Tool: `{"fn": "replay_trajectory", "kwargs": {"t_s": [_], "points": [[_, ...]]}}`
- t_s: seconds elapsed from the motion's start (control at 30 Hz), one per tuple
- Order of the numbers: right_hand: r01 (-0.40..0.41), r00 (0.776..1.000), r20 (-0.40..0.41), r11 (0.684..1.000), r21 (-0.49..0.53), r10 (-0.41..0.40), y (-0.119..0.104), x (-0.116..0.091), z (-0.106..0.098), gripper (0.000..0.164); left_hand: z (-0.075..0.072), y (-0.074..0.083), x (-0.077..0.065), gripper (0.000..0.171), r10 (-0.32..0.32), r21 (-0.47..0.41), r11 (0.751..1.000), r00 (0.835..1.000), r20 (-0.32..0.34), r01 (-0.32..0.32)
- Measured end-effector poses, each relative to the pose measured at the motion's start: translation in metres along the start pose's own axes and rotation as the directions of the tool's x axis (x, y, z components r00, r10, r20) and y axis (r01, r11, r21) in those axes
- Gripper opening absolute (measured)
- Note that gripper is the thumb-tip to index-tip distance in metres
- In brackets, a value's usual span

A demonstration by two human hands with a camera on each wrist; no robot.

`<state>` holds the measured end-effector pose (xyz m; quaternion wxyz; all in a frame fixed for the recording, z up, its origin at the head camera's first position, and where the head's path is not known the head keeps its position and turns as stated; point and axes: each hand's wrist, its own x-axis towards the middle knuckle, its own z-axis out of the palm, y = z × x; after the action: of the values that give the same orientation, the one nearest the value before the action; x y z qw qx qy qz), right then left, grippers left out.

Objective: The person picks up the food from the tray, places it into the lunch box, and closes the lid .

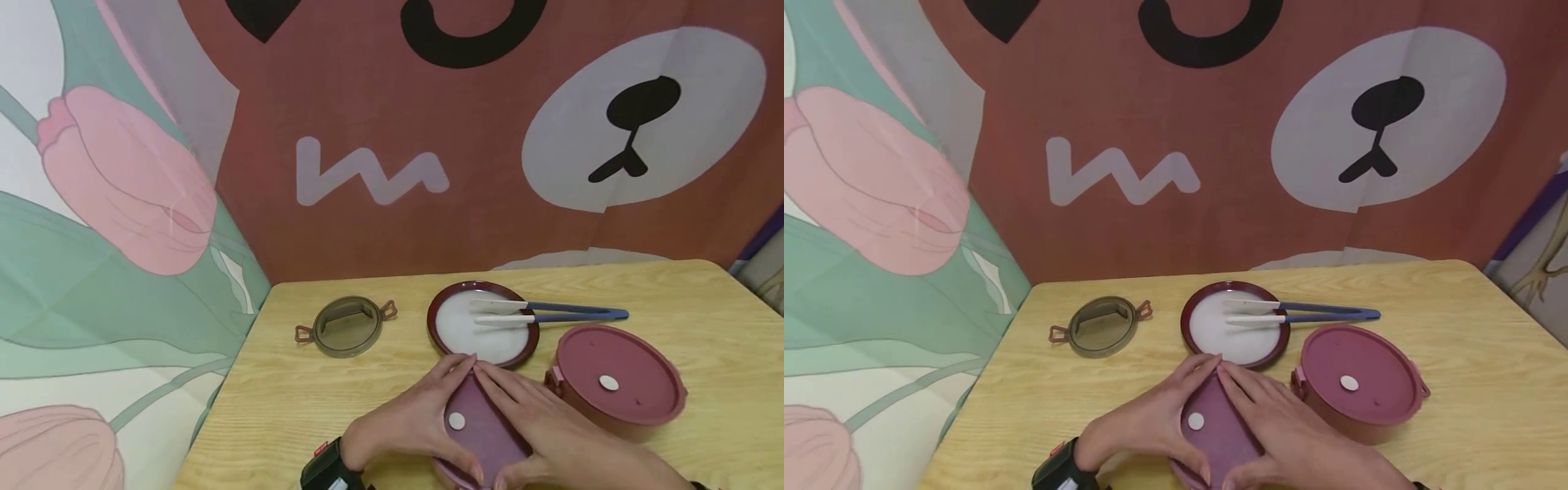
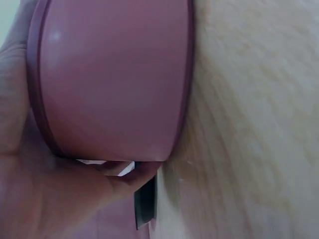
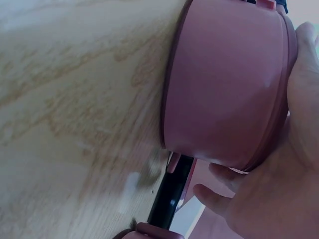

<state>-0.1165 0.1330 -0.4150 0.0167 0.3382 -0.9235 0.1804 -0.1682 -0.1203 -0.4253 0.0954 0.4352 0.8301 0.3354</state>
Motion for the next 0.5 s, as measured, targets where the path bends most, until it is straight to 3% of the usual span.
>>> {"fn": "replay_trajectory", "kwargs": {"t_s": [0.3,0.5], "points": [[0.019,0.999,-0.028,0.998,-0.064,-0.021,-0.004,0.002,0.002,0.119,-0.001,0.003,0.000,0.145,0.009,0.153,0.988,1.000,-0.020,-0.006],[0.006,1.000,0.029,1.000,-0.030,-0.005,-0.002,0.003,-0.011,0.103,0.001,0.001,-0.003,0.133,-0.021,0.108,0.994,0.999,-0.032,0.024]]}}
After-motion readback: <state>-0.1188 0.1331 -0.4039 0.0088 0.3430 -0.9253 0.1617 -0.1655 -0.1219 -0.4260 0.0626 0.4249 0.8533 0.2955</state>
